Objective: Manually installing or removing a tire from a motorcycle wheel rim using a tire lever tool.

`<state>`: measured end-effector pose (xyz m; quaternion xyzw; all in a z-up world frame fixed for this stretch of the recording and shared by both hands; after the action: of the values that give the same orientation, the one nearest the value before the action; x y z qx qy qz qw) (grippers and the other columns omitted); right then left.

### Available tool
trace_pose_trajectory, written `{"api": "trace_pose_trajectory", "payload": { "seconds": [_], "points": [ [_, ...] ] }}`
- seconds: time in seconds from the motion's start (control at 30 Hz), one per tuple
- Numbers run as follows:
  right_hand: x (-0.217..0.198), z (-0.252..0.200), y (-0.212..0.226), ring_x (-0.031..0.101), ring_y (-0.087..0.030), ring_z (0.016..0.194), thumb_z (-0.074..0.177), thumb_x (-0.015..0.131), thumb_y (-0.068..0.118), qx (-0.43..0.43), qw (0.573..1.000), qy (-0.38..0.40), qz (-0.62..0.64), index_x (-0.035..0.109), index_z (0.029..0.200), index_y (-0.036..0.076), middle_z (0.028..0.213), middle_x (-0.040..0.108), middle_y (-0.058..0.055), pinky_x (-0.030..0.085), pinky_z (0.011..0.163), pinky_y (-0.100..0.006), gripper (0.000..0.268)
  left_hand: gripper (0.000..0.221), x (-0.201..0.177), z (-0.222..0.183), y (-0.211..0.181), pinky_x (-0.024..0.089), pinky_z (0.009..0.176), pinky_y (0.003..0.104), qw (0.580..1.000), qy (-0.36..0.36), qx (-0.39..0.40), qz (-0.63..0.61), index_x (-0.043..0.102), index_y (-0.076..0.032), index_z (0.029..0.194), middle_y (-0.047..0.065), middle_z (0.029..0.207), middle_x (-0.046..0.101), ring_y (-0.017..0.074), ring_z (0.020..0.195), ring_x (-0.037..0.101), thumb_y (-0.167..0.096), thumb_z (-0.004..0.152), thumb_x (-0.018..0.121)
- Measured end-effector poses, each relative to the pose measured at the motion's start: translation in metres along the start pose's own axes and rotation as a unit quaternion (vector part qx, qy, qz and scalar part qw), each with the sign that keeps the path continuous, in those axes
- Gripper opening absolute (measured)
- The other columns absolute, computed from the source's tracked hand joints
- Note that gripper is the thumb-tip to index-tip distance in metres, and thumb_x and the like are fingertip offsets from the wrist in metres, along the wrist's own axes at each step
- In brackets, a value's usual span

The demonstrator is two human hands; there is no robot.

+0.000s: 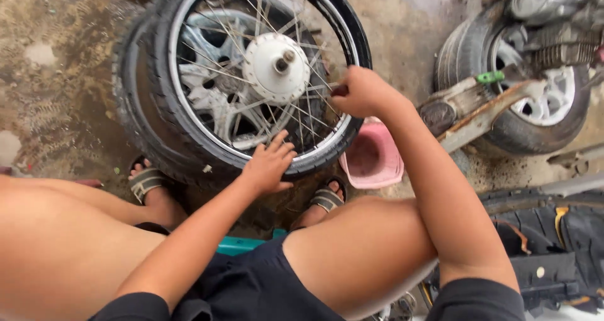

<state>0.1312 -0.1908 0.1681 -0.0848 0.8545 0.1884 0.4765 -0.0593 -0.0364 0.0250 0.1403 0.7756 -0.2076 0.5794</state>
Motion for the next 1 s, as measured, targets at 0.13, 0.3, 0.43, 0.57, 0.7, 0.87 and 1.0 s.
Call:
{"api": "trace_pose_trajectory", "payload": {
  "seconds": [0.13, 0.3, 0.43, 0.57, 0.7, 0.87, 1.0],
  "points": [
    [-0.001, -0.028, 0.022, 0.068, -0.050, 0.090, 0.077, 0.068, 0.028, -0.034, 0.999, -0.027, 0.011, 0.074, 0.077, 0.000, 0.097, 0.069, -0.024, 0.053, 0.080, -0.056, 0.029, 0.084, -0.001, -0.014, 0.011, 0.047, 0.096, 0.048, 0.999, 0.025, 0.016, -0.018, 0.052, -0.018, 0.145, 0.003, 0.154, 0.046, 0.0284, 0.156, 0.018, -0.064, 0.079, 0.074],
    [-0.027, -0.084, 0.100, 0.071, -0.041, 0.104, 0.084, 0.068, 0.021, 0.039, 0.999, 0.004, 0.028, 0.077, 0.114, 0.003, 0.107, 0.074, -0.020, 0.056, 0.094, -0.049, 0.036, 0.084, -0.013, -0.031, 0.051, 0.043, 0.105, 0.048, 0.995, 0.015, 0.100, 0.011, 0.058, -0.020, 0.138, 0.000, 0.158, 0.043, 0.0236, 0.157, 0.020, -0.072, 0.074, 0.071],
    [0.014, -0.090, 0.105, 0.069, -0.043, 0.106, 0.088, 0.064, 0.022, 0.053, 0.998, 0.026, 0.015, 0.077, 0.116, 0.008, 0.105, 0.076, -0.021, 0.055, 0.094, -0.052, 0.034, 0.072, -0.031, -0.052, 0.077, 0.035, 0.114, 0.050, 0.991, -0.041, 0.121, -0.041, 0.067, -0.022, 0.128, 0.001, 0.156, 0.047, 0.0228, 0.154, 0.030, -0.077, 0.082, 0.058],
    [0.083, -0.092, 0.120, 0.069, -0.045, 0.108, 0.095, 0.056, 0.016, 0.069, 0.993, 0.026, 0.095, 0.074, 0.125, 0.011, 0.114, 0.076, -0.020, 0.053, 0.095, -0.053, 0.035, 0.063, -0.046, -0.068, 0.117, 0.030, 0.116, 0.055, 0.984, -0.174, 0.044, -0.009, 0.068, -0.021, 0.128, 0.010, 0.147, 0.056, 0.0293, 0.148, 0.040, -0.070, 0.088, 0.058],
    [0.176, -0.056, 0.087, 0.072, -0.036, 0.102, 0.100, 0.053, 0.032, 0.094, 0.995, -0.001, 0.017, 0.070, 0.131, 0.038, 0.110, 0.074, -0.011, 0.058, 0.087, -0.048, 0.036, 0.076, -0.050, -0.072, 0.135, 0.024, 0.119, 0.056, 0.997, -0.058, 0.024, 0.038, 0.066, -0.021, 0.133, 0.010, 0.138, 0.064, 0.0308, 0.153, 0.035, -0.079, 0.095, 0.034],
    [0.181, -0.054, 0.083, 0.062, -0.031, 0.116, 0.092, 0.056, 0.034, 0.033, 0.994, -0.048, -0.087, 0.073, 0.125, 0.037, 0.128, 0.071, 0.008, 0.048, 0.094, -0.044, 0.037, 0.061, -0.034, -0.068, 0.137, 0.033, 0.113, 0.052, 0.983, -0.184, 0.030, 0.010, 0.078, -0.017, 0.103, 0.009, 0.119, 0.074, 0.0329, 0.148, 0.043, -0.071, 0.091, 0.051],
    [0.175, -0.068, 0.105, 0.055, -0.033, 0.126, 0.086, 0.060, 0.033, 0.045, 0.996, 0.006, -0.071, 0.068, 0.135, 0.034, 0.139, 0.067, 0.010, 0.043, 0.101, -0.046, 0.049, 0.055, -0.035, -0.070, 0.133, 0.037, 0.110, 0.049, 0.971, -0.237, 0.023, -0.016, 0.080, -0.017, 0.089, 0.008, 0.109, 0.077, 0.0323, 0.144, 0.048, -0.068, 0.088, 0.059]
  ]
}}
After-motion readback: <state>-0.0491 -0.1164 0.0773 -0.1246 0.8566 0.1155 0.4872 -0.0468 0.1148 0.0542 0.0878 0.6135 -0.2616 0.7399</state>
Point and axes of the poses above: each hand's wrist, its own z-axis towards the middle knuckle, its own x-axis out of the palm, y = z × x, the point moved 5 cm from there along z, towards the middle knuckle
